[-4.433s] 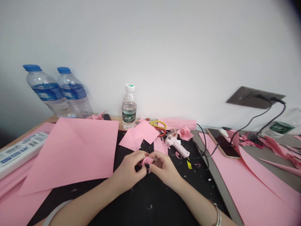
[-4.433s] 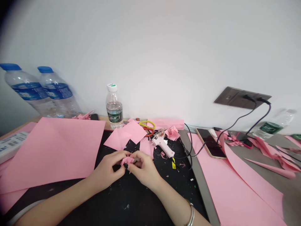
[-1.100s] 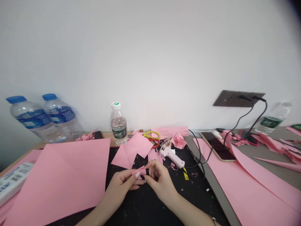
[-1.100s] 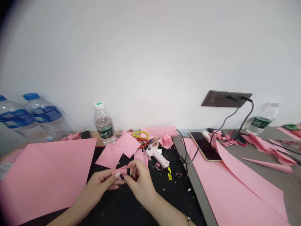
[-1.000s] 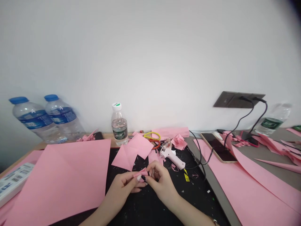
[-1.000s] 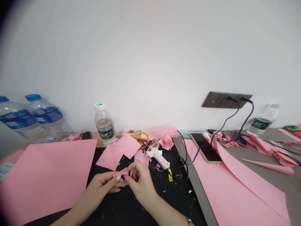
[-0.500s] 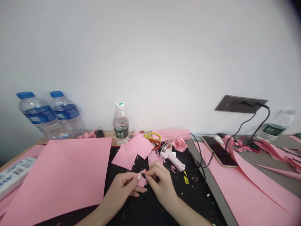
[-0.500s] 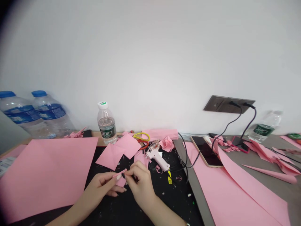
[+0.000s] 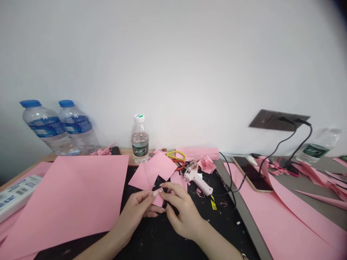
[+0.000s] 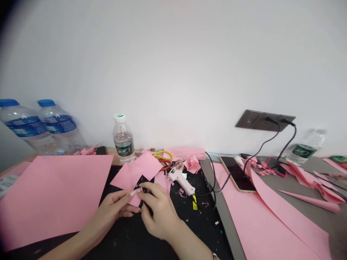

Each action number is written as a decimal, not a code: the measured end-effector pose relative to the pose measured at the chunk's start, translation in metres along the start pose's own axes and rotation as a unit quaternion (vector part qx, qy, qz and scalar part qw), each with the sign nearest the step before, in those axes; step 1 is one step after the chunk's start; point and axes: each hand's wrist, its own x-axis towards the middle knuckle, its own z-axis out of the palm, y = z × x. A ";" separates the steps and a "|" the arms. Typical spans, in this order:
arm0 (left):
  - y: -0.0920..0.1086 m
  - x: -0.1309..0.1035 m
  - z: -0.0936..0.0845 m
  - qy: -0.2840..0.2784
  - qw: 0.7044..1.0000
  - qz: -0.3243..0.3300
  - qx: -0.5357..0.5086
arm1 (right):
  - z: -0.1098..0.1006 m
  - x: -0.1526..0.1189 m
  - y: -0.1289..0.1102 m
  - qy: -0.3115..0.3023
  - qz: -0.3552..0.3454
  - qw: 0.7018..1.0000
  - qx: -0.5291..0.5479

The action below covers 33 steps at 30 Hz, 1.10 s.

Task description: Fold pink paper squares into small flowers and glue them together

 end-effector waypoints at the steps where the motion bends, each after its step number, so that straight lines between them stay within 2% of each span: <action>1: 0.001 0.000 0.001 0.007 1.000 0.000 0.001 | 0.000 0.000 0.000 -0.001 0.003 1.000 0.008; 5: 0.003 -0.001 0.002 0.010 1.000 0.009 0.020 | -0.001 0.002 0.000 0.008 0.031 0.996 0.083; 10: 0.001 0.000 -0.001 -0.069 0.995 0.005 0.072 | 0.003 0.003 0.009 0.079 0.158 0.962 0.206; 11: 0.001 -0.001 -0.001 -0.090 0.993 0.007 0.083 | 0.004 0.002 0.011 0.077 0.181 0.957 0.212; 13: 0.001 -0.002 0.000 -0.129 0.987 0.010 0.100 | 0.005 0.002 0.014 0.032 0.204 0.957 0.206; 16: -0.001 -0.005 0.003 -0.182 0.977 0.002 0.114 | 0.006 0.002 0.012 -0.074 0.196 0.960 0.186; 18: -0.002 -0.005 0.003 -0.198 0.974 -0.004 0.114 | 0.005 0.002 0.009 -0.107 0.193 0.957 0.189; 20: -0.003 -0.005 0.003 -0.202 0.974 -0.003 0.107 | 0.005 0.002 0.006 -0.109 0.198 0.953 0.202; 24: -0.004 -0.002 0.001 -0.190 0.978 -0.003 0.090 | 0.009 0.001 0.005 -0.066 0.214 0.954 0.197; 27: -0.003 0.000 0.001 -0.165 0.982 -0.001 0.095 | 0.012 -0.001 0.009 -0.032 0.209 0.962 0.172; 33: 0.001 0.001 0.000 -0.109 0.983 0.050 0.138 | 0.008 0.002 0.010 0.066 0.166 0.969 0.172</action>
